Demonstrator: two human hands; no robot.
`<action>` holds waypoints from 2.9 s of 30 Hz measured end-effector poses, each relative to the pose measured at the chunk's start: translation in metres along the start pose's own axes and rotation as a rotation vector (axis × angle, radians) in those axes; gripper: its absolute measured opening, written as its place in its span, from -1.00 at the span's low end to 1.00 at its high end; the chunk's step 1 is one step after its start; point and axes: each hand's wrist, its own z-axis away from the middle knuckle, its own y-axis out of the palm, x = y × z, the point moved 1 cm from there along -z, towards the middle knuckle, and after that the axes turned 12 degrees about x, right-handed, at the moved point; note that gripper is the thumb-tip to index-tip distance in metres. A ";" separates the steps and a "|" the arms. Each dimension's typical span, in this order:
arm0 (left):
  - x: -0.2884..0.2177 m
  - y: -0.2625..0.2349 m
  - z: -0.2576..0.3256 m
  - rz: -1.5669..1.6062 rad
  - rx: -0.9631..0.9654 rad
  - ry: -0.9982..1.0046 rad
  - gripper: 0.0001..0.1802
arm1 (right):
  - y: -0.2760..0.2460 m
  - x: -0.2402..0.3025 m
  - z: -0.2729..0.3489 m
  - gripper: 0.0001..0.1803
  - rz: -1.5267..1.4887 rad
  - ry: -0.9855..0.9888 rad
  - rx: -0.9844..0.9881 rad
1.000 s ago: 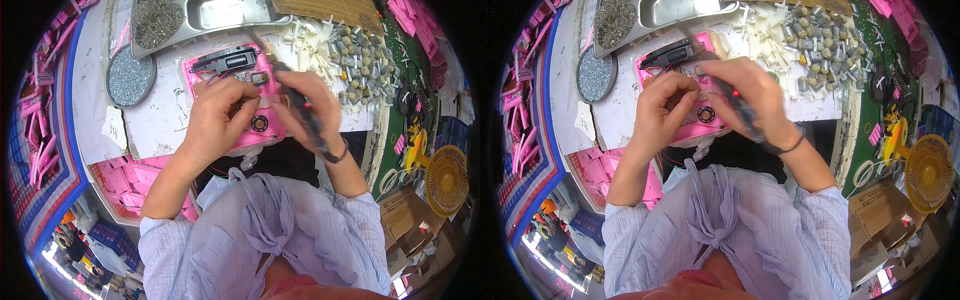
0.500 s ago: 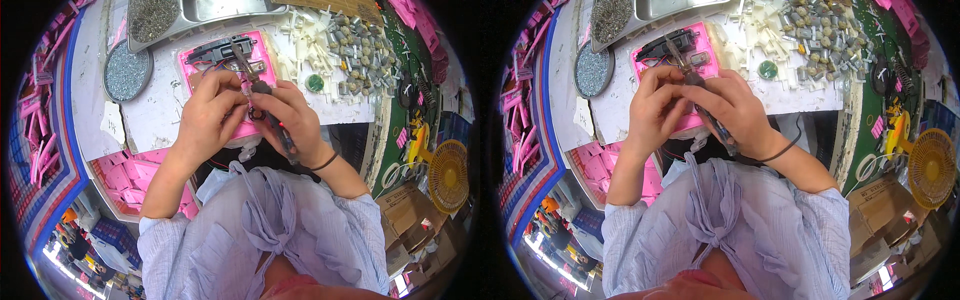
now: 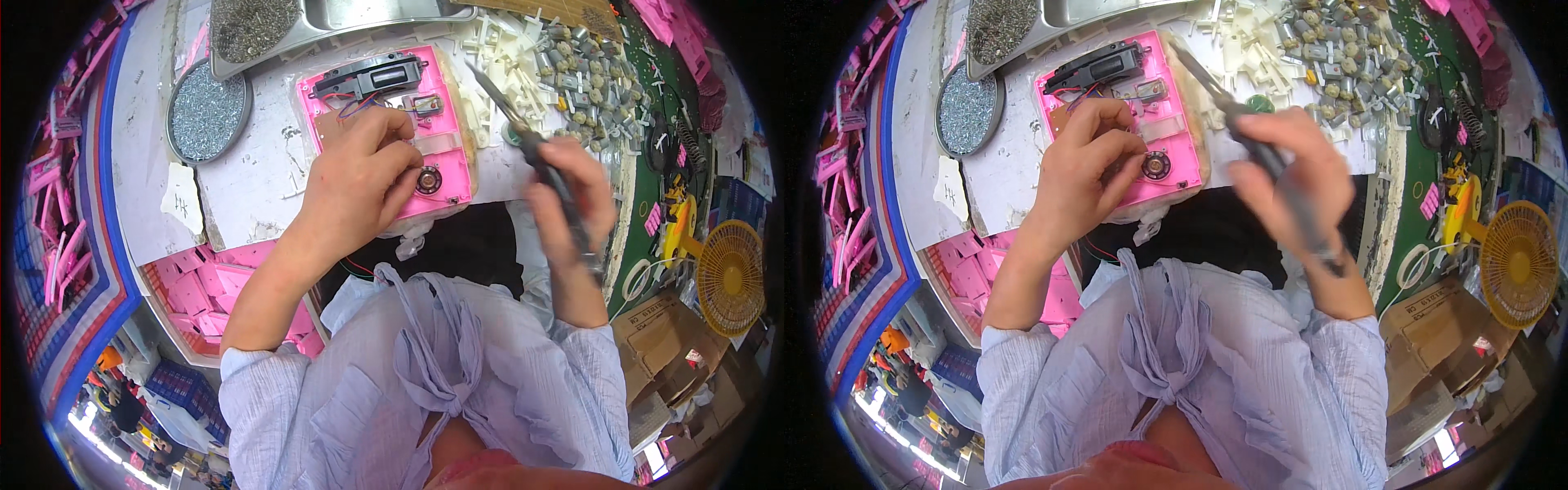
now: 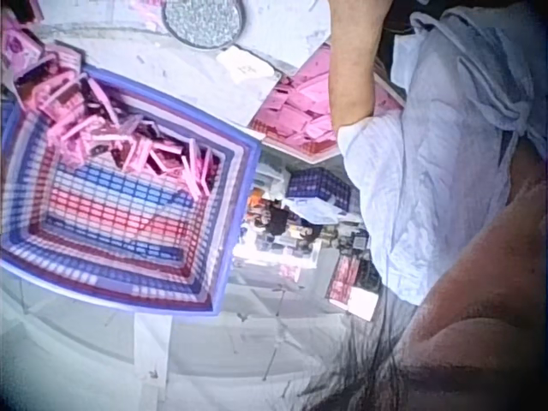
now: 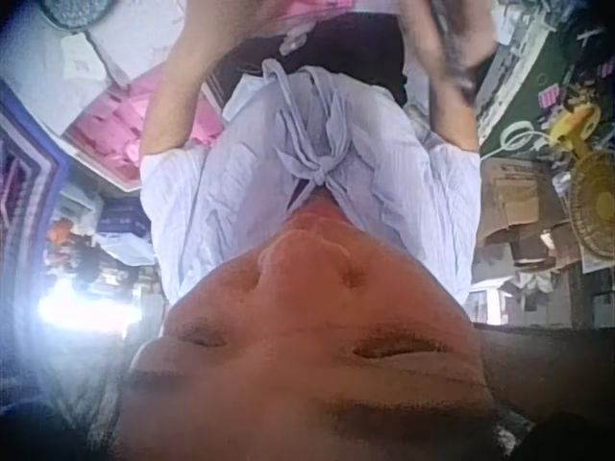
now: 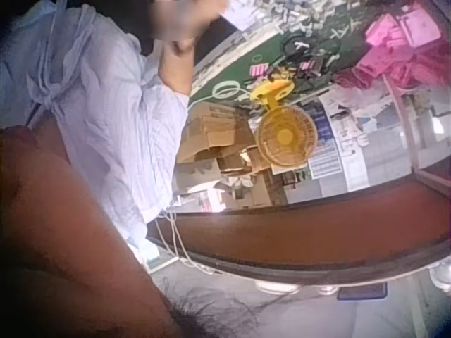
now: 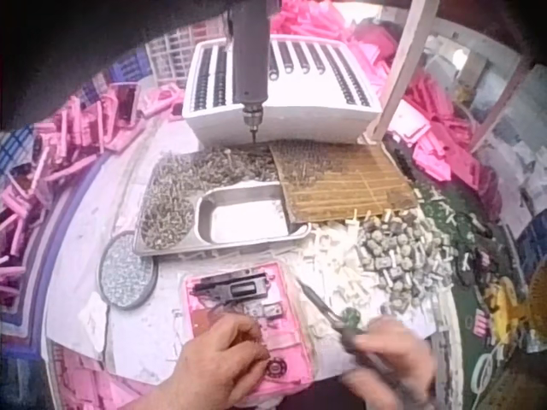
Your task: Assembling the internal electronic components and soldering wires inside the pink plastic housings of toy devices.
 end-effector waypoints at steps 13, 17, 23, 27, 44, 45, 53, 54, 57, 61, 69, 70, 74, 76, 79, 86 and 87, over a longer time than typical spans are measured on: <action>0.000 -0.003 -0.004 -0.050 0.038 0.007 -0.76 | -0.020 -0.015 -0.007 -0.78 -0.055 0.119 0.338; 0.001 -0.004 -0.004 -0.044 0.056 0.009 -0.76 | -0.016 -0.014 -0.011 -0.79 -0.040 0.116 0.340; 0.000 -0.004 -0.005 -0.041 0.053 0.016 -0.74 | -0.014 -0.017 -0.013 -0.78 0.004 0.077 0.357; 0.000 -0.005 -0.006 -0.053 0.060 0.022 -0.73 | -0.015 -0.015 -0.015 -0.78 0.011 0.086 0.369; 0.000 -0.004 -0.005 -0.074 0.059 0.027 -0.74 | -0.013 -0.012 -0.015 -0.77 0.043 0.084 0.351; 0.000 -0.005 -0.006 -0.073 0.060 0.026 -0.74 | -0.014 -0.011 -0.017 -0.77 0.055 0.066 0.354; 0.000 -0.004 -0.007 -0.070 0.048 0.036 -0.77 | -0.014 -0.008 -0.017 -0.75 0.080 0.066 0.350; 0.000 -0.003 -0.007 -0.065 0.034 0.032 -0.79 | -0.012 -0.009 -0.018 -0.75 0.084 0.056 0.351; -0.001 -0.003 -0.008 -0.059 0.023 0.034 -0.80 | -0.014 -0.009 -0.020 -0.74 0.095 0.013 0.367; 0.000 -0.003 -0.008 -0.062 0.023 0.046 -0.81 | -0.023 -0.007 -0.016 -0.74 0.070 0.063 0.341; 0.001 -0.003 -0.007 -0.043 0.030 0.044 -0.83 | -0.036 -0.008 -0.011 -0.75 0.012 0.027 0.270; 0.001 -0.004 -0.007 -0.040 0.028 0.047 -0.83 | -0.037 -0.007 -0.011 -0.75 0.017 0.028 0.270; 0.002 -0.005 -0.008 -0.027 0.050 0.038 -0.81 | -0.039 -0.007 -0.009 -0.75 0.020 0.028 0.264; 0.001 -0.007 -0.007 -0.019 0.071 0.036 -0.76 | -0.039 -0.009 -0.009 -0.75 0.015 0.011 0.267; 0.001 -0.003 -0.007 0.003 0.013 0.040 -0.84 | -0.039 -0.009 -0.008 -0.76 0.018 0.034 0.260; -0.002 -0.003 -0.007 -0.092 0.059 0.046 -0.75 | -0.040 -0.012 -0.009 -0.76 0.009 0.027 0.254; -0.002 -0.002 -0.006 -0.117 0.054 0.055 -0.75 | -0.039 -0.010 -0.010 -0.76 0.015 0.024 0.262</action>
